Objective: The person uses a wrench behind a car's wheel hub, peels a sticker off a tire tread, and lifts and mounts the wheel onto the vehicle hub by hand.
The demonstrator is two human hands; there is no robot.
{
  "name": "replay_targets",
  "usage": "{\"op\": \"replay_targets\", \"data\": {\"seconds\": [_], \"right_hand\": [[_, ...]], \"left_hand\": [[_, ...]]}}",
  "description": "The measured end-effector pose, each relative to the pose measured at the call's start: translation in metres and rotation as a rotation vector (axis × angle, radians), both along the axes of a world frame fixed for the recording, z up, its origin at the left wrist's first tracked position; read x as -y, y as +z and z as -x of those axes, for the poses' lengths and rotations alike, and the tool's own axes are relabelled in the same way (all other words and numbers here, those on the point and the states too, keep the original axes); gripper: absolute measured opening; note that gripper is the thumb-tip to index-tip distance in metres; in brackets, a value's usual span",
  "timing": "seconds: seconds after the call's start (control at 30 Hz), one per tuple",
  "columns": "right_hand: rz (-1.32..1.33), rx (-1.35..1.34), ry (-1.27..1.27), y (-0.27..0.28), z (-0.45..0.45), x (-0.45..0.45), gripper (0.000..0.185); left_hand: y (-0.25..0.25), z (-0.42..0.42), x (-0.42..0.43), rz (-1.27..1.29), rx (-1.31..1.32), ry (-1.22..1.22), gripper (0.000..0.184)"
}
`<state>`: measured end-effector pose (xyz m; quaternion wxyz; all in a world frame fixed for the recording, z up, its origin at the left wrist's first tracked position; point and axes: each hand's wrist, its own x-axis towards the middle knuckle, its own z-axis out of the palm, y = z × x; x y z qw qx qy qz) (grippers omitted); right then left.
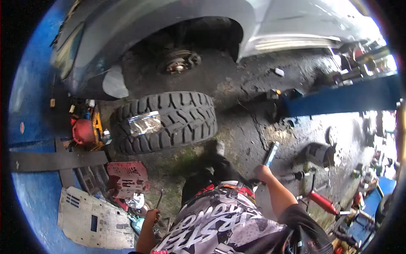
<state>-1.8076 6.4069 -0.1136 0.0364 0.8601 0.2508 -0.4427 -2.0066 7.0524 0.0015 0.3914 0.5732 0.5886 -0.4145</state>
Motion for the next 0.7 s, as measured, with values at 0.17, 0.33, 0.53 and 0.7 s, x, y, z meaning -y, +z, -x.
{"op": "replay_targets", "data": {"seconds": [0.17, 0.33, 0.53, 0.7], "right_hand": [[-0.017, 0.1, 0.029, -0.122, -0.005, 0.046, 0.02], [-0.193, 0.205, -0.259, -0.099, -0.049, -0.006, 0.022], [-0.338, 0.024, -0.615, -0.058, -0.06, -0.104, 0.021], [-0.396, -0.102, -1.036, -0.03, -0.009, -0.19, 0.018]], "left_hand": [[0.011, 0.025, -0.009, 0.008, 0.157, -0.193, 0.023], [0.023, 0.031, -0.024, -0.021, 0.044, 0.02, 0.018], [-0.029, 0.089, -0.101, 0.09, 0.302, -0.474, 0.019], [-0.091, 0.133, -0.22, 0.106, 0.596, -0.918, 0.025]]}}
